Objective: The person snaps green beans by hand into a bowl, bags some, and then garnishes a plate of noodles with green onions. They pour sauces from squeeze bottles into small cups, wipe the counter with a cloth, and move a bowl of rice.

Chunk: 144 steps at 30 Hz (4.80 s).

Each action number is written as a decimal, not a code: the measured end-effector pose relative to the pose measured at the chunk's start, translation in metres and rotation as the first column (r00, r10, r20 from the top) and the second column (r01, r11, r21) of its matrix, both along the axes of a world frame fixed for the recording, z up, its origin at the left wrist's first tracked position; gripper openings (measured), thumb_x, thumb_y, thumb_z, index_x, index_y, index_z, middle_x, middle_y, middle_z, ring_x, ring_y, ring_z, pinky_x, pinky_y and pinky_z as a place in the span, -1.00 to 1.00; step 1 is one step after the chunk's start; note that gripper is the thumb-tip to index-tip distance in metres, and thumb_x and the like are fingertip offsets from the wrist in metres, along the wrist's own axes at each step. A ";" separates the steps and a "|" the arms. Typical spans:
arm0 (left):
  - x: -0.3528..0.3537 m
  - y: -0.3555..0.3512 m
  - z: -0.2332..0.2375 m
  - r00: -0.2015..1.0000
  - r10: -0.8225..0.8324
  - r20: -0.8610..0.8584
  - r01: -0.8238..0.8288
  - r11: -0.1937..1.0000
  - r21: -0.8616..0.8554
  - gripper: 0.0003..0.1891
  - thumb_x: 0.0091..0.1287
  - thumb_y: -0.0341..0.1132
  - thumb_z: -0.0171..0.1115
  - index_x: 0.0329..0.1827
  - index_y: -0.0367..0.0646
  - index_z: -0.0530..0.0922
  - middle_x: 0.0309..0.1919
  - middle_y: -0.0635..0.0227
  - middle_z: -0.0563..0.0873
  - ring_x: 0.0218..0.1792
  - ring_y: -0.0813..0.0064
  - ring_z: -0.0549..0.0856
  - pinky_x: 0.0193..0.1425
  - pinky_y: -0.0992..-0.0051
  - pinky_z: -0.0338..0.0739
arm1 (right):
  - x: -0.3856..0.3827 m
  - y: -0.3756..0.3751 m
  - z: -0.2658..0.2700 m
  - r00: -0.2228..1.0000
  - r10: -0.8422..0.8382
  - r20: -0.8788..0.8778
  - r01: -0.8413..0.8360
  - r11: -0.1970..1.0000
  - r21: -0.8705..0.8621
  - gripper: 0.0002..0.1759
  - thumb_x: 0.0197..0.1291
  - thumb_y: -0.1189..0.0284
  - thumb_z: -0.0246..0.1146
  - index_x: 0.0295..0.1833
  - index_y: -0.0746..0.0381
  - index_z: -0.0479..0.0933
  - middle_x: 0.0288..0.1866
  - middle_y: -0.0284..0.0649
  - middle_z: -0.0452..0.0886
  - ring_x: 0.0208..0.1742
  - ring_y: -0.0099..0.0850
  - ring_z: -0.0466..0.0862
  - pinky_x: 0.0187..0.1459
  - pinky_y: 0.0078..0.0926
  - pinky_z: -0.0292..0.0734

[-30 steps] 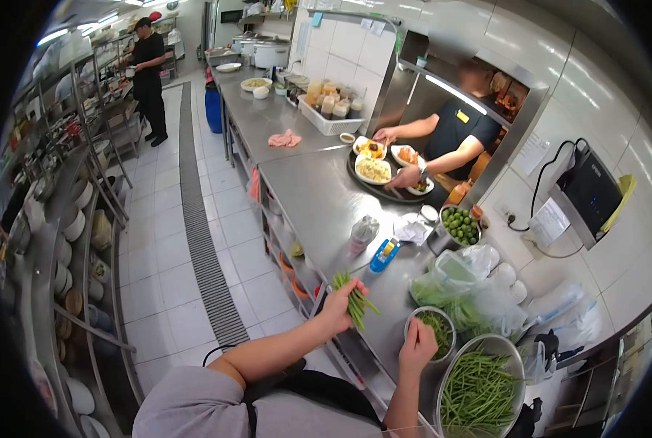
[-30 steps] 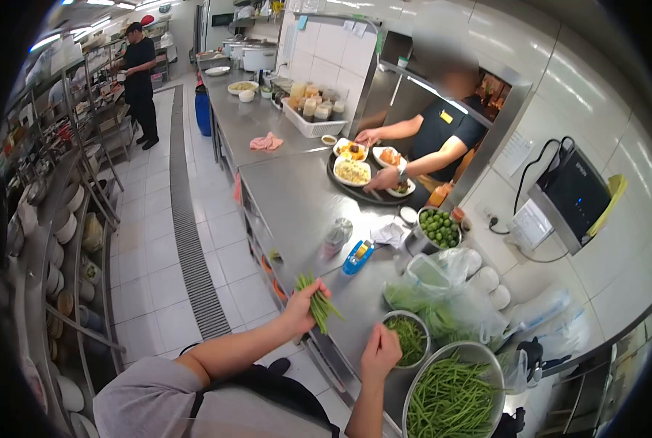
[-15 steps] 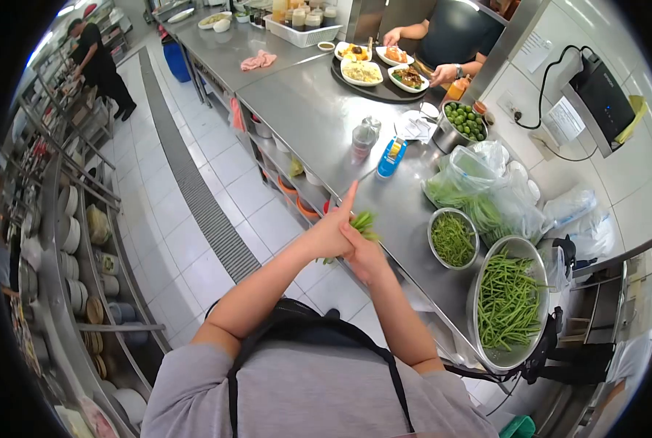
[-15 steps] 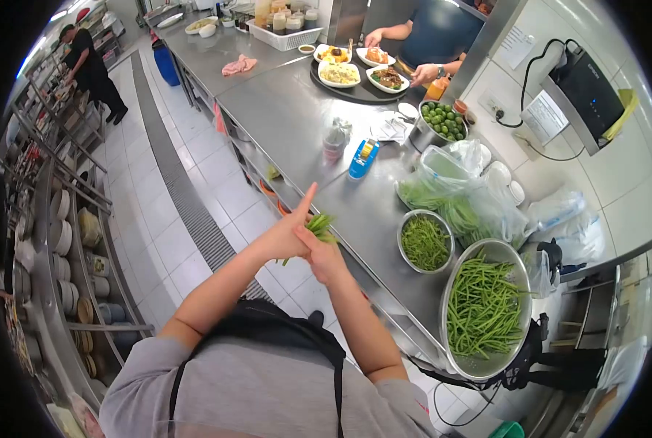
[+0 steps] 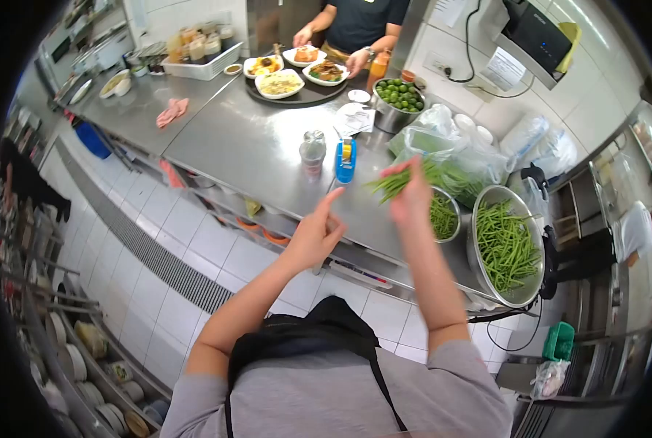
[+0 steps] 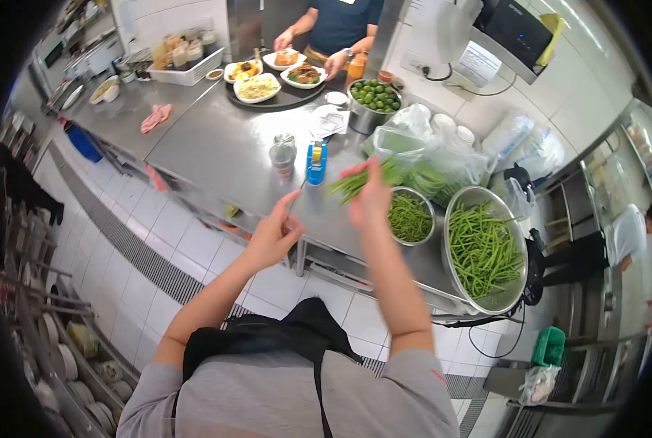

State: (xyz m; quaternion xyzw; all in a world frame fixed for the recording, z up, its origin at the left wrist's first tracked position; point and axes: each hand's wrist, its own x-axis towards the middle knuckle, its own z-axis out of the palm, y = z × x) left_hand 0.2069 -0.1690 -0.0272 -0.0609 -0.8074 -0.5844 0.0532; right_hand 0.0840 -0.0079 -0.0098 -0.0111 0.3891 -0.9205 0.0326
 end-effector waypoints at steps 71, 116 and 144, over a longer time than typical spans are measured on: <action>-0.260 0.076 0.007 0.891 -0.151 -0.428 0.065 0.976 -0.209 -0.79 0.01 -0.36 0.25 -0.27 -0.19 0.54 -0.32 0.15 0.60 -0.18 0.19 0.58 -0.12 0.34 0.49 | -0.191 0.053 -0.023 0.394 0.773 0.498 0.506 -0.634 0.584 -0.49 -0.11 0.58 0.10 0.08 0.12 0.47 0.08 -0.18 0.51 0.20 -0.31 0.40 0.22 -0.41 0.25; 0.018 -0.232 -0.055 0.780 0.587 -0.216 0.080 0.248 0.965 -0.56 0.28 -0.19 0.13 0.16 -0.21 0.36 0.03 0.16 0.56 -0.04 0.31 0.63 -0.01 0.29 0.58 | -0.049 -0.347 0.068 -0.468 0.881 0.068 -0.811 -0.459 0.361 -0.51 0.29 0.25 -0.12 -0.07 0.51 0.46 -0.08 0.07 0.57 -0.01 -0.12 0.57 0.12 -0.15 0.41; -0.054 -0.202 -0.050 0.801 0.596 -0.060 0.131 -0.076 0.989 -0.55 0.28 -0.19 0.09 0.20 -0.16 0.33 0.08 0.23 0.52 0.13 0.21 0.49 0.25 0.11 0.33 | -0.075 -0.305 0.143 -0.097 0.979 -0.181 -0.390 0.129 0.912 -0.63 0.25 0.25 0.02 -0.05 0.34 0.49 -0.28 -0.13 0.62 -0.32 -0.36 0.60 -0.27 -0.42 0.47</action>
